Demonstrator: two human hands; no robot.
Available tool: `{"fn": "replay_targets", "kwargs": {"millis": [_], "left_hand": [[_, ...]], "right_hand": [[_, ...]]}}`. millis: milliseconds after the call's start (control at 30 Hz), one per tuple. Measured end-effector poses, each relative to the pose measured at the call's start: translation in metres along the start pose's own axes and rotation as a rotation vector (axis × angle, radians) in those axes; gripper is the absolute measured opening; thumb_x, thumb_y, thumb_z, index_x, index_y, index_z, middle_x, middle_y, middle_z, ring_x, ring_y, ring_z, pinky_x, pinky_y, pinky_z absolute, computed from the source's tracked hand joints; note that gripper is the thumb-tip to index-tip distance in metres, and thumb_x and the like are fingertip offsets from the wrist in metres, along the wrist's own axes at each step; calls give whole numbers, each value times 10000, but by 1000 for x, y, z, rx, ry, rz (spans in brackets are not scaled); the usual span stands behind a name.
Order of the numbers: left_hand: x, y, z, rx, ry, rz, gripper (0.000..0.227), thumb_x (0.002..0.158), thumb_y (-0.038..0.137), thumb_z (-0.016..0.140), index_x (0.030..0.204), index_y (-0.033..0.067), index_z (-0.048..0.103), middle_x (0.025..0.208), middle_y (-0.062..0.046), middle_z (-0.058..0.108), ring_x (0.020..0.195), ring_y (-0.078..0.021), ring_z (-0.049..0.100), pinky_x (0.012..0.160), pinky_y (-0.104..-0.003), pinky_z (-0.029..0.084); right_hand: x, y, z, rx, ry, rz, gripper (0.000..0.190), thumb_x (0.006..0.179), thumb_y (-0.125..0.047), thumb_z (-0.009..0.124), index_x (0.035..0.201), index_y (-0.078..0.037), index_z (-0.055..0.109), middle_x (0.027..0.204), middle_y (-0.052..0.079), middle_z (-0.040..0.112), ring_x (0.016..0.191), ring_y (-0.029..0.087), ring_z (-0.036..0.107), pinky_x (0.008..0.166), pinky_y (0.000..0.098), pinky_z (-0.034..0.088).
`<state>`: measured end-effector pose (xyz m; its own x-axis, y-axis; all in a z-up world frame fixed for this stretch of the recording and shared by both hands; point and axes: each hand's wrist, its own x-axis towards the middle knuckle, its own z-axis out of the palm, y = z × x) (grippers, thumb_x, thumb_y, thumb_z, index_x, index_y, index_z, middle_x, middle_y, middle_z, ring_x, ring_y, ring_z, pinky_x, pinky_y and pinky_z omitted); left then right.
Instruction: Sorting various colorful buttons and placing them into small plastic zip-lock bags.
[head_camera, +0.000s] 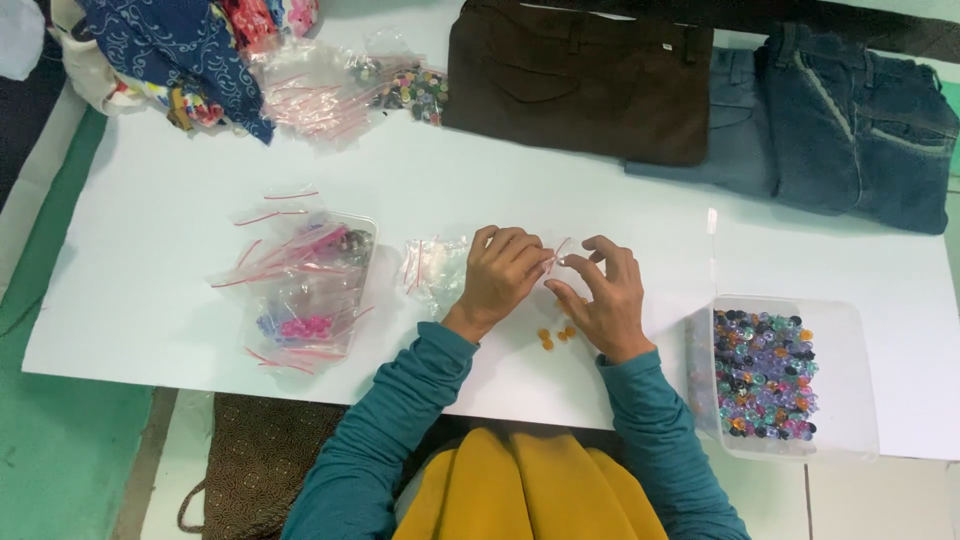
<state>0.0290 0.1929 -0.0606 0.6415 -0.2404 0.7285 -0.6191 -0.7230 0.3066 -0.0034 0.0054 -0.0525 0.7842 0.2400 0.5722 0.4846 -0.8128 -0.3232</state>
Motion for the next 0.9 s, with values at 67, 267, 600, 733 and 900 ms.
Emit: {"fn": "replay_targets", "kwargs": {"millis": [67,267,600,733,900], "left_hand": [[-5,-2,9,12,9,9,135,814,211,856,870,224,734,841,74,704,905,-130,658,912,-378,486],[-13,-4,17,-118,-96,-34,260,793,260,877,989,232,709,989,59,693,1044,-159,623,970,-414,461],[8,-7,-21,-646,-455,-164,609,820,317,864,1360,193,610,1348,-50,636,1370,-311,503,1143,-562,373],[12,-7,-25,-681,-463,-188,535,821,287,866,1296,180,645,1276,-55,676,1322,-296,551,1127,-542,389],[10,-15,-23,-680,-429,-239,521,827,325,875,1277,191,648,1244,-30,692,1289,-241,585,1138,-487,393]], "right_hand": [[2,-4,-2,65,13,-7,290,944,-422,732,1047,-151,715,1159,89,563,972,247,574,812,371,504],[0,-6,-3,128,104,-110,76,915,-215,785,970,-163,780,1080,31,676,1028,212,563,857,352,443],[-5,-4,-4,211,67,-138,123,900,-175,708,998,-169,782,941,16,672,979,224,531,874,377,417],[-2,-7,-9,243,75,-135,145,902,-163,693,1009,-156,791,912,28,674,958,221,530,879,376,423],[2,3,-26,499,127,153,170,998,-117,636,1101,-76,766,954,103,679,873,230,570,795,353,489]]}}
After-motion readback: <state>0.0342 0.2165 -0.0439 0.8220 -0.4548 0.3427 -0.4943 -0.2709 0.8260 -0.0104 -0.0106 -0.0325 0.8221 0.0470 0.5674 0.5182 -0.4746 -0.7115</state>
